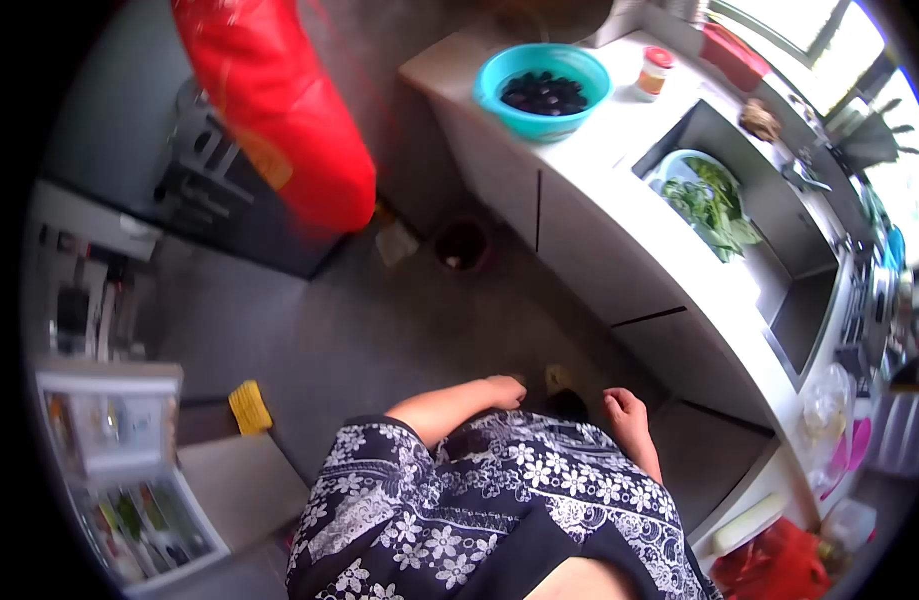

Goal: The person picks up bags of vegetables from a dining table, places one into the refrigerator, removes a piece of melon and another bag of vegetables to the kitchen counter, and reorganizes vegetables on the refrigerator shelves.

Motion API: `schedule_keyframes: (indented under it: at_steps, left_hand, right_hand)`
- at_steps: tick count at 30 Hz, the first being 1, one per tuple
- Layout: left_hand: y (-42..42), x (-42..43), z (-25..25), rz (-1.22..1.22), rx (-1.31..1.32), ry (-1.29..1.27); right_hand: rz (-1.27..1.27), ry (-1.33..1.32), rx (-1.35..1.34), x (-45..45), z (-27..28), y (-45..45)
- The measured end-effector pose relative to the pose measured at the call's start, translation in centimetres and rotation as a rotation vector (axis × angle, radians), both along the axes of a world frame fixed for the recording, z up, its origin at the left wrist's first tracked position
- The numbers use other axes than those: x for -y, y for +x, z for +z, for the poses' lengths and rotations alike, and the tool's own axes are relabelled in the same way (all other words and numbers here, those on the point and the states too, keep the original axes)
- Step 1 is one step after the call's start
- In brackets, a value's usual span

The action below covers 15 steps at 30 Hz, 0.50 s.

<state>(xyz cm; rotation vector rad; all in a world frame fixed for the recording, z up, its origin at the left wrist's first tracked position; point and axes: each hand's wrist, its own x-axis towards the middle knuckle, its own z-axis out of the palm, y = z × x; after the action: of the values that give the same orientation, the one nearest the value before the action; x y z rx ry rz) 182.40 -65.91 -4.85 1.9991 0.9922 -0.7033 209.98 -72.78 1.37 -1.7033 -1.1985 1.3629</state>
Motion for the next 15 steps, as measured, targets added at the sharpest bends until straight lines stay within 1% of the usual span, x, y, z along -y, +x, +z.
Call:
schedule_keyframes:
  at_steps: [1, 3, 4, 5, 7, 8, 9, 11, 12, 14, 15]
  left_hand:
    - [-0.6, 1.1, -0.1, 0.023, -0.033, -0.029]
    - [-1.1, 3.2, -0.3, 0.053, -0.095, -0.068]
    - [-1.0, 4.1, 0.7, 0.161, -0.119, -0.093]
    - [-1.1, 5.1, 0.5, 0.224, -0.123, -0.089]
    - [-1.2, 6.9, 0.5, 0.536, -0.072, -0.141]
    - [-0.8, 7.8, 2.6, 0.587, -0.045, -0.190]
    - [0.0, 9.4, 3.5, 0.638, -0.076, -0.236]
    - [0.5, 13.0, 3.9, 0.758, -0.049, -0.237]
    - [0.3, 14.9, 5.3, 0.866, -0.068, -0.239]
    - [-0.1, 17.0, 8.7, 0.736, 0.156, -0.123]
    - [0.0, 18.4, 7.9, 0.797, 0.145, -0.110]
  right_hand:
    - [0.058, -0.012, 0.009, -0.2, -0.2, 0.5]
    - [0.232, -0.023, 0.143, -1.4, -0.1, 1.8]
    - [0.313, -0.043, 0.180, -2.1, -0.9, 2.6]
    - [0.413, 0.000, 0.214, -3.3, -1.7, 3.0]
    - [0.569, 0.026, 0.267, -5.8, -4.5, 3.7]
    - [0.661, 0.043, 0.350, -7.1, -4.8, 4.1]
    - [0.747, 0.021, 0.422, -7.4, -3.9, 4.4]
    - [0.897, 0.077, 0.427, -9.4, -3.4, 3.7]
    - [0.976, 0.079, 0.388, -10.3, -3.7, 2.7]
    - [1.110, 0.108, 0.331, -11.6, -3.6, 0.1]
    - [1.173, 0.195, 0.344, -12.1, -3.3, -1.1]
